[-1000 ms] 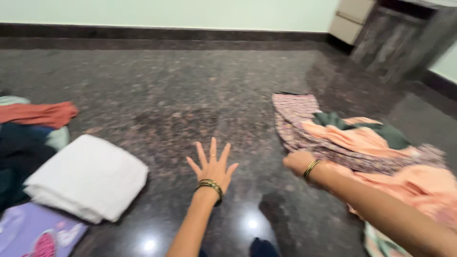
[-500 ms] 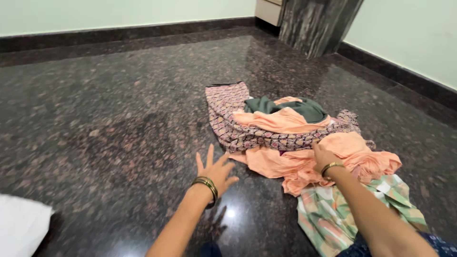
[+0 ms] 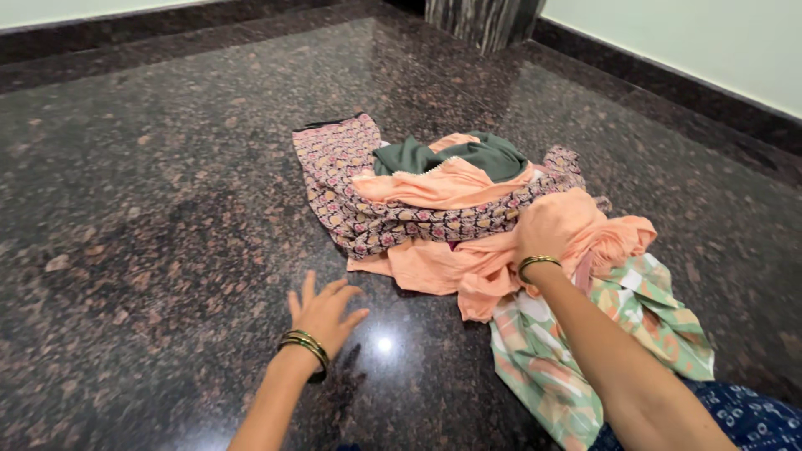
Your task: The person folds a white pair of shorts and a peach-colored pair of shorts on the floor. They smooth the fabric, fold the legs inward, and then fold the garments in half before stacking them.
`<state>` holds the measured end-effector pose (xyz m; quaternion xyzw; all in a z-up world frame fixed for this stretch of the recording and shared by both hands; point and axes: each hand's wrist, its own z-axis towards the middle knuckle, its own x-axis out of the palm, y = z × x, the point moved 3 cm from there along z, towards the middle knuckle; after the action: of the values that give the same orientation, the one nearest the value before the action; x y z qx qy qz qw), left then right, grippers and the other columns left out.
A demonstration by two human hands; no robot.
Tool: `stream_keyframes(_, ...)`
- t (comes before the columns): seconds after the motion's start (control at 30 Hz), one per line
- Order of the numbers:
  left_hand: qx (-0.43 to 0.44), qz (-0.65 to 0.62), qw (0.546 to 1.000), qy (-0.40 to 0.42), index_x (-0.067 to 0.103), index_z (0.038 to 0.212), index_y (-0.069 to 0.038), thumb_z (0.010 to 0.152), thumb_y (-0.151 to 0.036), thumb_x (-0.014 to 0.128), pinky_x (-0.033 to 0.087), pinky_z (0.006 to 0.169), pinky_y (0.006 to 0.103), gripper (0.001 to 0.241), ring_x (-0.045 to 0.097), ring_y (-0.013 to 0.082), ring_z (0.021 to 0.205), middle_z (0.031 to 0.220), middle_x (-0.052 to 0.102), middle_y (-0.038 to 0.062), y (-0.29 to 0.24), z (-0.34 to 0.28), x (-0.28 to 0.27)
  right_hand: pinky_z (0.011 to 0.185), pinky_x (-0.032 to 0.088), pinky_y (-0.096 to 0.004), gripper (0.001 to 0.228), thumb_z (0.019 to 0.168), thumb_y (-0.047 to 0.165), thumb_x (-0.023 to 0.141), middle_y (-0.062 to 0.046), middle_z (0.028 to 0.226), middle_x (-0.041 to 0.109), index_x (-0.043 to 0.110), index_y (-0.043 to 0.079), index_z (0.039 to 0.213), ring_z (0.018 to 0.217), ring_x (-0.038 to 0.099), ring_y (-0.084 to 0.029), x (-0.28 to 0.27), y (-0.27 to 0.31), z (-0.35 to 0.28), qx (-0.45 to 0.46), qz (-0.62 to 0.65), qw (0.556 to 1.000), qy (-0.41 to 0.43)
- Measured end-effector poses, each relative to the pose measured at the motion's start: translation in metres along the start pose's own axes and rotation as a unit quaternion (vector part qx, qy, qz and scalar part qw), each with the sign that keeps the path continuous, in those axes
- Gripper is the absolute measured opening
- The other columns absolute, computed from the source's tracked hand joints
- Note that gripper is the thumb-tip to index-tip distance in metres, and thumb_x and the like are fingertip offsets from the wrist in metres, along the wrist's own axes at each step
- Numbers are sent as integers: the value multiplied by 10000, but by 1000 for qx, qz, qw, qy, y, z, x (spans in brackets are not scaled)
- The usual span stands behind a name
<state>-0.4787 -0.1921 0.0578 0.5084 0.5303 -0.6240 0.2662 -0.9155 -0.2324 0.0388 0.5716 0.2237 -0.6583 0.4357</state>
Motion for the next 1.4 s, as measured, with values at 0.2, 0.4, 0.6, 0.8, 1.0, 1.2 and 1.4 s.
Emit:
stream_keyframes(0.2, -20, -22, 999, -17, 648, 1272, -290, 883, -516, 651, 140, 1184, 720, 450, 193, 438, 1518, 1498, 524, -32, 12, 14, 5, 907, 524, -449, 310, 947, 366, 677, -170, 1072, 722, 723, 84, 1066, 1013, 667, -321, 33, -12, -6, -14, -67, 985, 158)
stream_keyframes(0.4, -180, -505, 835, 124, 530, 1434, -253, 945, -609, 494, 410, 1072, 690, 606, 470, 365, 1358, 1420, 622, 49, -7, 47, 52, 885, 505, -443, 322, 965, 375, 687, -159, 1013, 702, 697, 58, 1020, 976, 639, -305, -9, 99, -48, -192, 9, 975, 114)
stream_keyframes(0.6, 181, -832, 523, 14, 525, 1486, -10, 1051, -300, 496, 511, 867, 544, 524, 618, 343, 1044, 1223, 660, 205, 11, 84, 58, 863, 487, -436, 353, 983, 384, 697, -148, 954, 682, 671, 32, 975, 940, 611, -289, -80, 233, -161, -517, 232, 810, 149)
stream_keyframes(0.8, -24, -888, 446, 106, 606, 1286, -16, 991, -240, 328, 578, 926, 416, 463, 715, 303, 1040, 1223, 693, 165, 13, 71, -20, 1104, 407, -454, 822, 733, 443, 877, -146, 1361, 572, 553, 40, 1371, 1302, 527, -320, -131, 220, -122, -566, 426, 702, 74)
stream_keyframes(1.0, 333, -440, 797, -246, 693, 1253, 9, 1045, -108, 605, 566, 920, 410, 255, 669, 296, 998, 1166, 721, 196, -37, -23, -213, 1025, 370, -529, 1035, 443, 363, 995, -245, 1433, 501, 625, 90, 1370, 1299, 451, -462, -83, 204, -87, -487, 230, 841, 51)
stream_keyframes(1.2, 155, -788, 577, -149, 591, 1319, -155, 950, -207, 614, 571, 837, 401, 374, 703, 229, 986, 1166, 708, 97, -6, -63, -289, 792, 569, -463, 490, 914, 444, 661, -153, 986, 761, 678, 13, 1147, 866, 715, -307, -84, 235, -110, -162, 504, 700, 480)
stream_keyframes(1.4, 139, -759, 584, -252, 557, 1332, -114, 928, -144, 668, 573, 1001, 417, 419, 663, 226, 1165, 1258, 663, 64, 58, -121, -303, 942, 597, -428, 484, 951, 299, 665, -165, 1207, 704, 590, -14, 1313, 1048, 719, -245, -223, 303, -101, -223, 697, 397, 553)
